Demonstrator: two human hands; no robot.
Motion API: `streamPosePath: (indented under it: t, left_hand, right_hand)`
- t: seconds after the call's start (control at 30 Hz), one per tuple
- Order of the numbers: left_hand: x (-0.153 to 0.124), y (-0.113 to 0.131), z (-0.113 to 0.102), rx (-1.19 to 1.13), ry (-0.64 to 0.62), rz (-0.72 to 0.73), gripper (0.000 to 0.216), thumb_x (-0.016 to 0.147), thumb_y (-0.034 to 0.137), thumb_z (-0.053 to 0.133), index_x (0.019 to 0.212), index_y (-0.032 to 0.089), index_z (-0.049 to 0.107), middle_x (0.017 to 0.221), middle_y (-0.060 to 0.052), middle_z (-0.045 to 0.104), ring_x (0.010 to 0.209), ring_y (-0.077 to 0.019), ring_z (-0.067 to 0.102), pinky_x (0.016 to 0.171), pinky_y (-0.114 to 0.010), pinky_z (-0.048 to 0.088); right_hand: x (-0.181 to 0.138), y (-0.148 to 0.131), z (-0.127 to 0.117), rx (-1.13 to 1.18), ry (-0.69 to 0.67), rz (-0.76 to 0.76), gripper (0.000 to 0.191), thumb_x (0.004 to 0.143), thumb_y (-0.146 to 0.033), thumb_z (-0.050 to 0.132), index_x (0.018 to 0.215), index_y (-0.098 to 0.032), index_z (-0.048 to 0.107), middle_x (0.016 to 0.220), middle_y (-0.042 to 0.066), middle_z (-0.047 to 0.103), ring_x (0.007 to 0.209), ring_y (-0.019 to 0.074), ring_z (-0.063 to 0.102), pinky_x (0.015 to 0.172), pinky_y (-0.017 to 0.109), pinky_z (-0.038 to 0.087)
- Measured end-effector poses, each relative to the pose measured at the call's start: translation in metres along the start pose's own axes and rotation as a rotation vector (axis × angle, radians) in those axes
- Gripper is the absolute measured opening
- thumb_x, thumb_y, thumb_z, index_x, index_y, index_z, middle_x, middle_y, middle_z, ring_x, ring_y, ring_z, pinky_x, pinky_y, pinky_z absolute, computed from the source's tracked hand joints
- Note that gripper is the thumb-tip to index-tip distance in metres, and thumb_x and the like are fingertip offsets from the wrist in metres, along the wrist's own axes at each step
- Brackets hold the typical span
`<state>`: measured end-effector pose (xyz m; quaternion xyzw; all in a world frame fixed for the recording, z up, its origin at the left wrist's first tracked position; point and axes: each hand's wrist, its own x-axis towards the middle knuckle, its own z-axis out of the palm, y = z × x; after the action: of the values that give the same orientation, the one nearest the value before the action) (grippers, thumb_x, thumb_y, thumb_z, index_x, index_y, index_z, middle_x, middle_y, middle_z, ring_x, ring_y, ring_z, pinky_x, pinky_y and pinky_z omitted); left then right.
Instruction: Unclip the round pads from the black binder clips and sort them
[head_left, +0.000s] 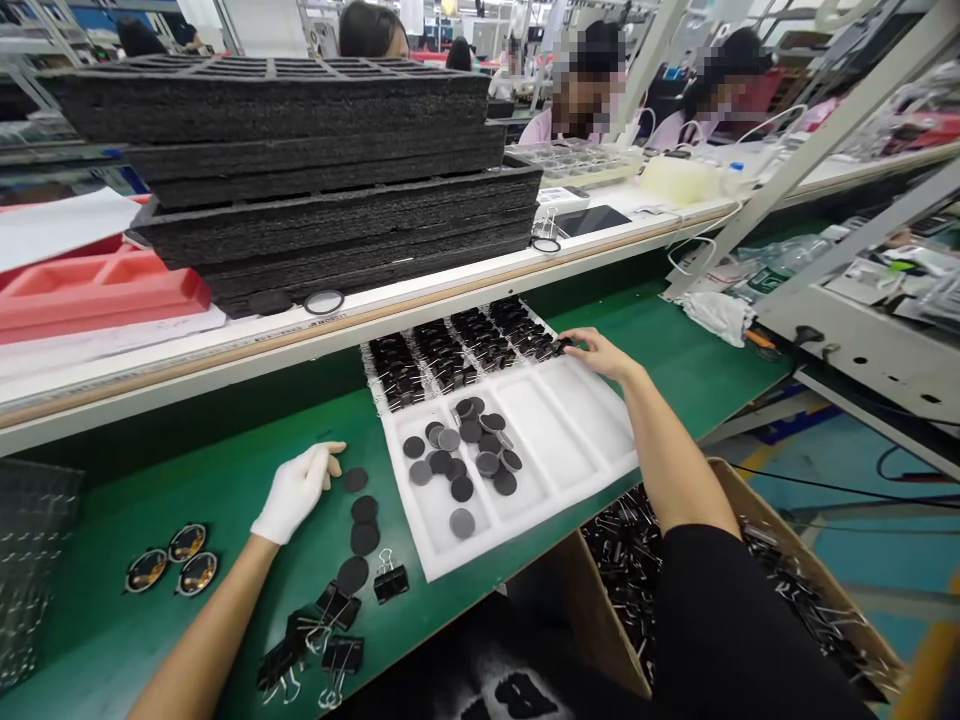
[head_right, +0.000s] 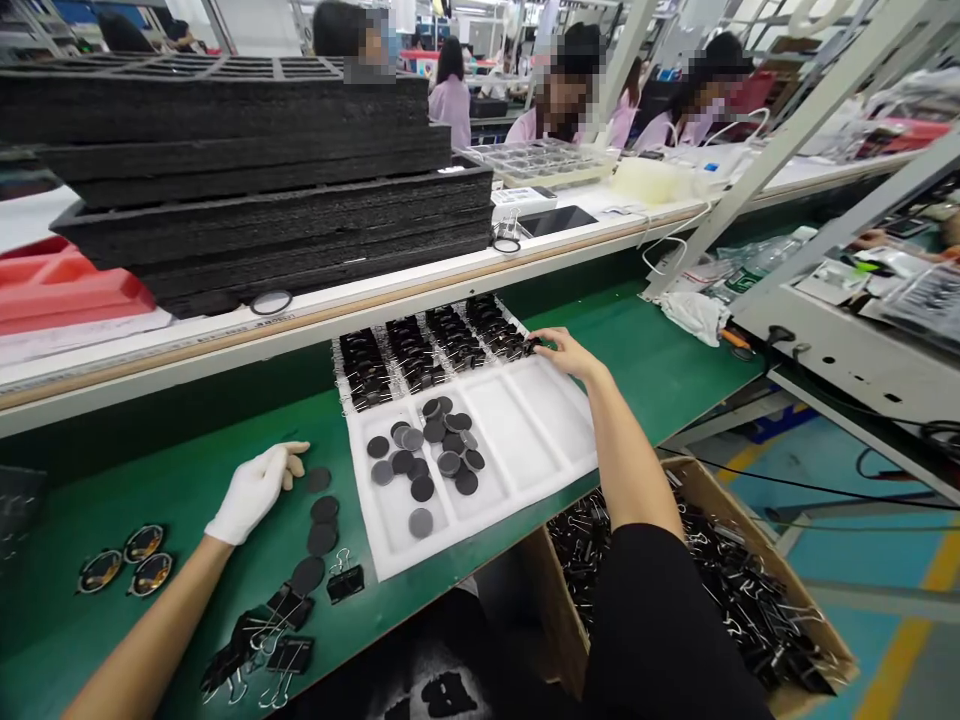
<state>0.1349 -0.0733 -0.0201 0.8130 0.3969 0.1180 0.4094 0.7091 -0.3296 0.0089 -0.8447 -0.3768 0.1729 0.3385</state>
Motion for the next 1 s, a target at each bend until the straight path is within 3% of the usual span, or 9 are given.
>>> streamPosePath:
  t: [0.2,0.37,0.5,0.57,0.7,0.87,1.0]
  left_hand:
    - [0.001,0.001,0.0,0.042,0.01,-0.01,0.059,0.104,0.061,0.032,0.116,0.02,0.073,0.082,-0.001,0.069,0.07,-0.0144,0.061,0.074,-0.028,0.051]
    - [0.001,0.003,0.0,0.061,0.017,-0.026,0.057,0.103,0.059,0.033,0.114,0.02,0.074,0.081,-0.001,0.069,0.068,-0.0134,0.061,0.07,-0.026,0.05]
    - [0.002,0.002,0.001,0.068,0.008,-0.038,0.057,0.103,0.059,0.033,0.116,0.021,0.074,0.081,0.0,0.068,0.07,-0.0133,0.061,0.072,-0.026,0.05]
    - [0.002,0.001,0.001,0.071,0.004,-0.04,0.058,0.103,0.06,0.033,0.118,0.021,0.074,0.082,0.0,0.069,0.072,-0.0135,0.062,0.073,-0.026,0.05]
    - [0.002,0.001,0.001,0.082,-0.002,-0.035,0.057,0.103,0.058,0.033,0.118,0.021,0.074,0.084,0.0,0.069,0.072,-0.0135,0.062,0.074,-0.026,0.05]
    - [0.003,0.0,-0.001,0.096,-0.004,-0.043,0.056,0.103,0.058,0.033,0.119,0.023,0.074,0.083,0.001,0.069,0.074,-0.0137,0.063,0.075,-0.026,0.05]
    - [0.005,-0.003,0.005,0.067,0.001,-0.024,0.056,0.104,0.059,0.034,0.118,0.022,0.074,0.084,0.001,0.07,0.074,-0.0133,0.063,0.074,-0.025,0.05]
  right_hand:
    - [0.011,0.017,0.015,-0.069,-0.047,-0.059,0.044,0.095,-0.035,0.059,0.136,-0.021,0.07,0.143,0.016,0.055,0.145,0.03,0.041,0.12,0.05,0.043]
    - [0.009,0.023,0.013,-0.091,-0.068,-0.117,0.047,0.093,-0.046,0.058,0.134,-0.025,0.071,0.141,0.014,0.055,0.143,0.0334,0.039,0.119,0.055,0.044]
    - [0.004,0.016,0.001,-0.119,0.044,-0.137,0.046,0.091,-0.045,0.059,0.128,-0.023,0.075,0.139,0.016,0.05,0.141,0.033,0.042,0.124,0.054,0.038]
    - [-0.001,0.014,-0.009,-0.129,0.062,-0.16,0.047,0.092,-0.047,0.058,0.13,-0.024,0.074,0.137,0.015,0.05,0.136,0.0326,0.047,0.12,0.053,0.042]
    - [-0.018,0.019,-0.02,-0.135,-0.054,-0.149,0.05,0.094,-0.054,0.058,0.132,-0.025,0.073,0.136,0.016,0.052,0.132,0.0324,0.05,0.106,0.048,0.052]
    - [-0.031,0.027,0.004,-0.175,-0.009,-0.074,0.041,0.094,-0.043,0.059,0.126,-0.023,0.075,0.141,0.016,0.048,0.146,0.0331,0.038,0.13,0.056,0.029]
    - [-0.033,0.027,0.011,-0.131,-0.018,-0.049,0.044,0.092,-0.042,0.059,0.129,-0.022,0.072,0.147,0.017,0.047,0.148,0.0327,0.037,0.126,0.057,0.034]
